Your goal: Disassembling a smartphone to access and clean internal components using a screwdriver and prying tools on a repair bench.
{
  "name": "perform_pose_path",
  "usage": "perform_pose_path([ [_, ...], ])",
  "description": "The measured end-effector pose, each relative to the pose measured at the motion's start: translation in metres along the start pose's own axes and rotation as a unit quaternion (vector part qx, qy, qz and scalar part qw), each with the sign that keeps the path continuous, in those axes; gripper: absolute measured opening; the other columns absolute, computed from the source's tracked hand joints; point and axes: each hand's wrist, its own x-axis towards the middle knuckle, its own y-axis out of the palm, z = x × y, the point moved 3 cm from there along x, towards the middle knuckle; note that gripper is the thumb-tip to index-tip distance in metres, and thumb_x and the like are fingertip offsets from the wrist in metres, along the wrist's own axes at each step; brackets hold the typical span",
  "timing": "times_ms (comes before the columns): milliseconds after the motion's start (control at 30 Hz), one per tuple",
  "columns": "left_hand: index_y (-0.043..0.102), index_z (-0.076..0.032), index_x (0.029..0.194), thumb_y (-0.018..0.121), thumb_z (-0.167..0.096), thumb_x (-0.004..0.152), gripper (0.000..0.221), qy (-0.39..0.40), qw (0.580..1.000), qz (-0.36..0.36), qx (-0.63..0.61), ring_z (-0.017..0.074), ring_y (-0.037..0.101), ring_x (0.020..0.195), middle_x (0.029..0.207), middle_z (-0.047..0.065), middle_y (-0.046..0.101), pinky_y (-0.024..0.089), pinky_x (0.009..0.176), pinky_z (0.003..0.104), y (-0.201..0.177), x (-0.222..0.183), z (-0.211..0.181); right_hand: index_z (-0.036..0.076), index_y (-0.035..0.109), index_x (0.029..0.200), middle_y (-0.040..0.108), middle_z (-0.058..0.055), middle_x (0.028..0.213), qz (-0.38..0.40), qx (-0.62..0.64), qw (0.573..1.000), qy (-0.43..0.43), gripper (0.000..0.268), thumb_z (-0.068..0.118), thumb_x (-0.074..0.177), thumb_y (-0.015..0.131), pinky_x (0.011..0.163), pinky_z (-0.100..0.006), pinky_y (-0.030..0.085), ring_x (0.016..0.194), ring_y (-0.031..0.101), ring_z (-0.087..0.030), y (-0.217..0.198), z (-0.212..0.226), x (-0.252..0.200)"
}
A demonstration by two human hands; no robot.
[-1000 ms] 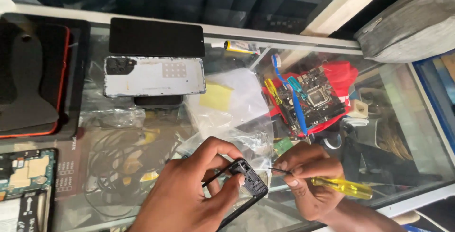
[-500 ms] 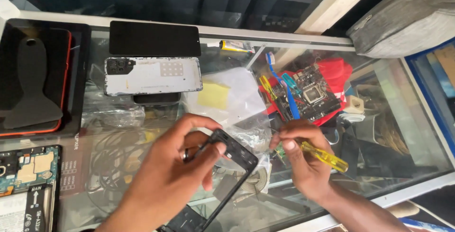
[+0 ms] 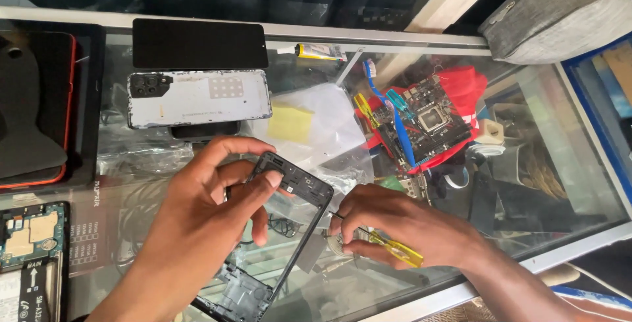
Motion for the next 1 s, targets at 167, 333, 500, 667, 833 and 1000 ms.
perform_pose_path([
  [167,0.073,-0.012,0.118,0.075,-0.009,0.094,0.024,0.015,1.0,-0.004,-0.011,0.0227,0.051,0.051,0.086,0.016,0.078,0.03,0.046,0.031,-0.003,0.001,0.001,0.011,0.053,0.098,0.071,-0.009,0.103,0.015,0.007,1.0,0.006,0.01,0.006,0.105,0.048,0.079,-0.036,0.05,0.093,0.067,-0.024,0.002,-0.006,-0.007],
  [333,0.071,-0.011,0.118,0.074,-0.01,0.094,0.025,0.003,1.0,-0.006,-0.02,0.0231,0.05,0.052,0.094,0.014,0.083,0.029,0.046,0.032,-0.003,-0.004,-0.004,0.009,0.051,0.101,0.066,-0.011,0.105,0.023,-0.002,1.0,0.008,0.019,0.012,0.111,0.036,0.082,-0.035,0.05,0.098,0.065,-0.026,0.008,-0.012,-0.014],
  [500,0.071,-0.013,0.118,0.073,-0.01,0.094,0.025,0.004,1.0,-0.003,-0.014,0.0229,0.052,0.053,0.099,0.012,0.086,0.032,0.048,0.031,-0.003,-0.007,-0.007,0.007,0.056,0.096,0.063,-0.014,0.104,-0.148,-0.023,0.988,0.044,0.013,0.002,0.104,0.047,0.086,-0.032,0.056,0.101,0.071,-0.026,-0.004,-0.041,-0.023],
  [667,0.072,-0.013,0.12,0.074,-0.011,0.094,0.025,0.027,1.0,0.008,0.009,0.0213,0.055,0.052,0.09,0.014,0.081,0.028,0.047,0.03,0.0,-0.008,-0.004,0.005,0.054,0.098,0.065,-0.013,0.099,-0.25,-0.089,0.963,0.035,0.022,-0.014,0.094,0.065,0.085,-0.029,0.06,0.096,0.073,-0.021,-0.012,-0.053,-0.012],
  [833,0.072,-0.014,0.123,0.073,-0.013,0.096,0.027,0.029,0.999,0.016,0.024,0.022,0.055,0.055,0.083,0.019,0.079,0.035,0.049,0.032,0.0,-0.008,0.0,0.006,0.054,0.097,0.066,-0.013,0.1,-0.25,-0.093,0.963,0.045,0.019,-0.011,0.096,0.064,0.089,-0.031,0.06,0.095,0.074,-0.021,-0.012,-0.058,-0.009],
  [1000,0.07,-0.011,0.122,0.072,-0.014,0.095,0.027,0.068,0.996,0.049,-0.001,0.0212,0.063,0.055,0.09,0.012,0.073,0.031,0.044,0.03,0.001,-0.003,0.004,0.007,0.054,0.096,0.066,-0.012,0.1,-0.262,-0.099,0.958,0.066,0.02,-0.011,0.096,0.061,0.088,-0.031,0.059,0.1,0.077,-0.023,-0.016,-0.053,-0.011],
])
